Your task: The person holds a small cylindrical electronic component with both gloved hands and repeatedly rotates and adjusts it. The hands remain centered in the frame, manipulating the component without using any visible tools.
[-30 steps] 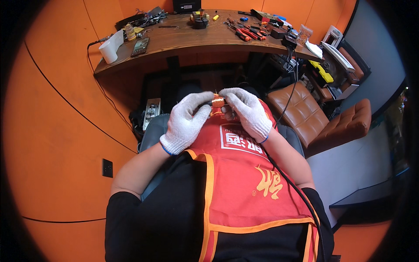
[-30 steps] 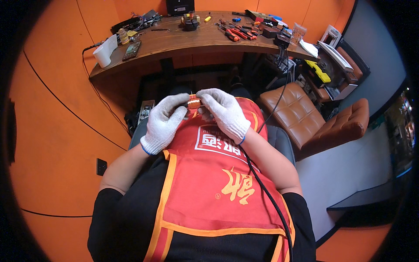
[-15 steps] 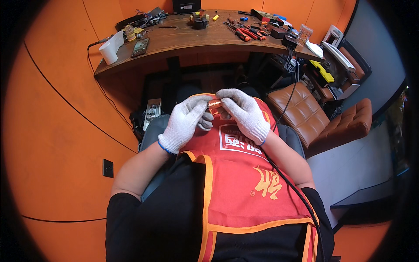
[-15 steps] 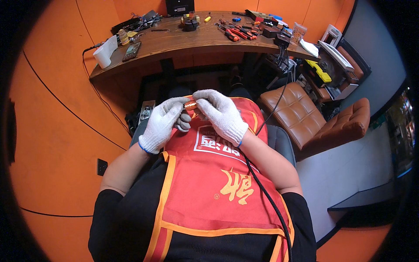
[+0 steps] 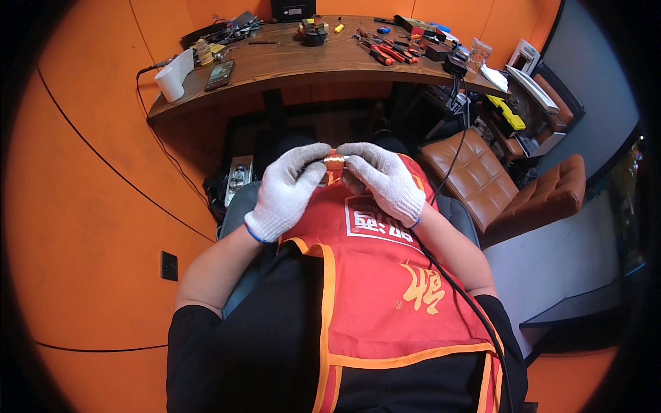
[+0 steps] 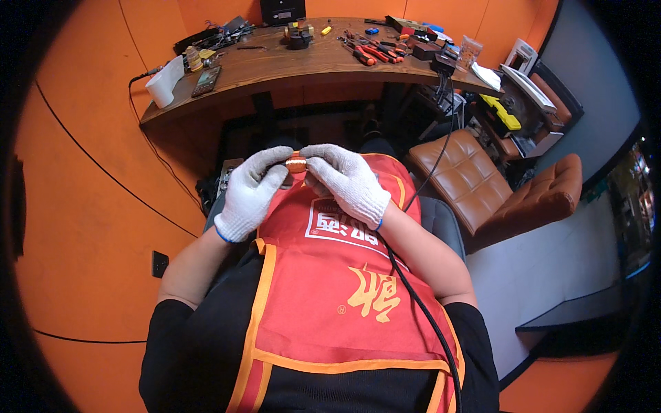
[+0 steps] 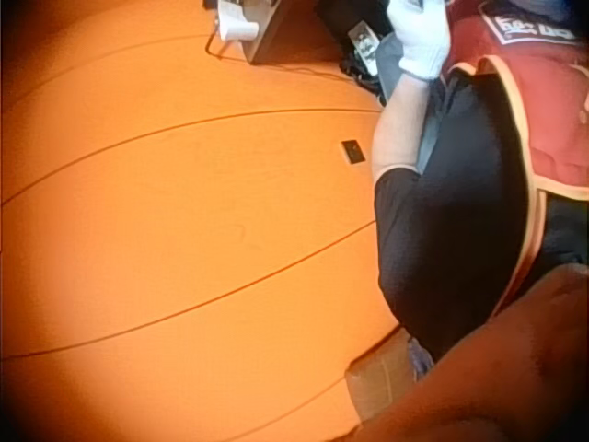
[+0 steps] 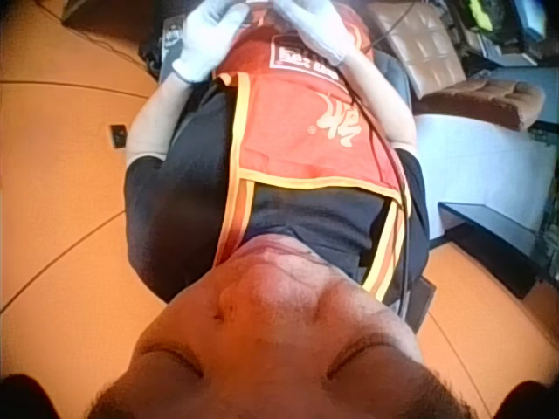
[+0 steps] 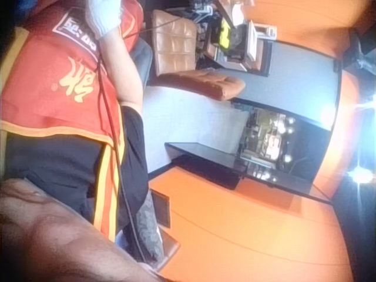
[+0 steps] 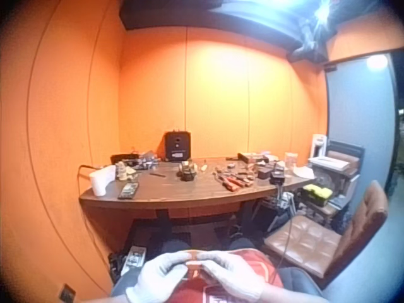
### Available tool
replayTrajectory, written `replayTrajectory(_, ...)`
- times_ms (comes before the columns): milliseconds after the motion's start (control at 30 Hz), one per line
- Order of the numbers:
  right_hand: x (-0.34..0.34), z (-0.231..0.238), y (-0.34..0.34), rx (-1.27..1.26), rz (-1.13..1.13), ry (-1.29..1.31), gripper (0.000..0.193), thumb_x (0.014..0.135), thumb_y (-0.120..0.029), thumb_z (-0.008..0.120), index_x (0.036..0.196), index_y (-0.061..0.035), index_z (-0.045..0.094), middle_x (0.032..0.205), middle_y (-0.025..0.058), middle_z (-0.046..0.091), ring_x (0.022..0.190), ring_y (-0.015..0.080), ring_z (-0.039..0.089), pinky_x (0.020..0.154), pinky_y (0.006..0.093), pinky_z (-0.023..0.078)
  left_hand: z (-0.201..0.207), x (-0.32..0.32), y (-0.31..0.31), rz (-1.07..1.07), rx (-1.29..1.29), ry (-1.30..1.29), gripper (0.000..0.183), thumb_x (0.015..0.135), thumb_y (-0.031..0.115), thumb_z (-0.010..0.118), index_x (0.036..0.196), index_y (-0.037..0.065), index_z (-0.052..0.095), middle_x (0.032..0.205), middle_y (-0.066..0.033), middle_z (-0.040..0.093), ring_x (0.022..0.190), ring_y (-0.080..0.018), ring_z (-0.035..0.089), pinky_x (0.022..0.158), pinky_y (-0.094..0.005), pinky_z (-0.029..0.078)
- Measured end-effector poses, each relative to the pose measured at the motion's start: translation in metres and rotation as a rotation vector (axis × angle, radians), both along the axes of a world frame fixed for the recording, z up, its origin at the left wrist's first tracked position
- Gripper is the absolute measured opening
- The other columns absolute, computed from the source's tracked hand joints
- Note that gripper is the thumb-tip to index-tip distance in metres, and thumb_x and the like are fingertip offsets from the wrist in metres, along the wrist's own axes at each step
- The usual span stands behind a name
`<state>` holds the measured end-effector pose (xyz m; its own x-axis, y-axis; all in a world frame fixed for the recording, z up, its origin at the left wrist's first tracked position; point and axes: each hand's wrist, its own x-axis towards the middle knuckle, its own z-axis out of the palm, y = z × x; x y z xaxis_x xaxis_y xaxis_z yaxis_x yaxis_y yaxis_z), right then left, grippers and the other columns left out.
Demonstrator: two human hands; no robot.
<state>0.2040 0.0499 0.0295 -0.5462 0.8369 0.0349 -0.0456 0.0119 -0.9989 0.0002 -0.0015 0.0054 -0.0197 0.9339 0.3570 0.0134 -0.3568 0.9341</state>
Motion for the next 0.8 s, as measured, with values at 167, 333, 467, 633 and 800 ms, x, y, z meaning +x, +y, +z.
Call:
replayTrajectory(167, -0.001, 0.001, -0.001, 0.231, -0.059, 0.005, 0.03, 0.106, -0.019, 0.057, 0.128, -0.0003, 0.062, 0.097, 0.0042, 0.066, 0.08, 0.0086, 0.058, 0.073, 0.0233, 0.05, 0.003, -0.005, 0.0, -0.125, -0.214, -0.162, 0.03, 0.102, 0.007, 0.059, 0.13, -0.004, 0.061, 0.102, -0.0089, 0.071, 0.085, -0.0117, 0.068, 0.078, -0.0272, 0.058)
replayTrajectory(333, 0.003, 0.001, 0.003, 0.076, 0.011, 0.034, 0.031, 0.107, -0.02, 0.055, 0.13, 0.0008, 0.06, 0.097, 0.0051, 0.066, 0.082, 0.0092, 0.059, 0.072, 0.0234, 0.05, -0.002, 0.003, 0.002, 0.03, 0.067, 0.062, 0.03, 0.106, 0.013, 0.055, 0.129, -0.003, 0.061, 0.101, -0.0104, 0.07, 0.084, -0.0137, 0.068, 0.076, -0.0267, 0.057)
replayTrajectory(467, 0.0, -0.003, 0.002, 0.201, -0.069, 0.029, 0.033, 0.107, -0.022, 0.054, 0.13, 0.0015, 0.059, 0.092, 0.0051, 0.065, 0.077, 0.0095, 0.057, 0.069, 0.0239, 0.048, -0.002, -0.002, 0.002, -0.126, -0.215, -0.18, 0.029, 0.102, 0.007, 0.059, 0.128, -0.005, 0.062, 0.11, -0.0113, 0.071, 0.097, -0.0155, 0.069, 0.087, -0.0272, 0.056)
replayTrajectory(633, 0.003, -0.002, 0.002, 0.111, -0.025, 0.07, 0.033, 0.107, -0.023, 0.055, 0.13, 0.0009, 0.06, 0.093, 0.0045, 0.066, 0.077, 0.0095, 0.059, 0.07, 0.0231, 0.049, -0.004, -0.003, 0.005, -0.031, -0.05, -0.008, 0.032, 0.101, 0.005, 0.061, 0.131, -0.005, 0.06, 0.108, -0.0106, 0.071, 0.097, -0.0151, 0.069, 0.087, -0.0258, 0.055)
replayTrajectory(800, 0.007, -0.002, 0.002, 0.098, 0.02, 0.053, 0.033, 0.108, -0.024, 0.054, 0.13, 0.0008, 0.06, 0.096, 0.0049, 0.066, 0.08, 0.0098, 0.059, 0.073, 0.0235, 0.05, -0.009, -0.001, 0.003, -0.036, 0.009, -0.076, 0.029, 0.1, 0.003, 0.061, 0.128, -0.004, 0.063, 0.11, -0.01, 0.071, 0.095, -0.0133, 0.069, 0.084, -0.025, 0.055)
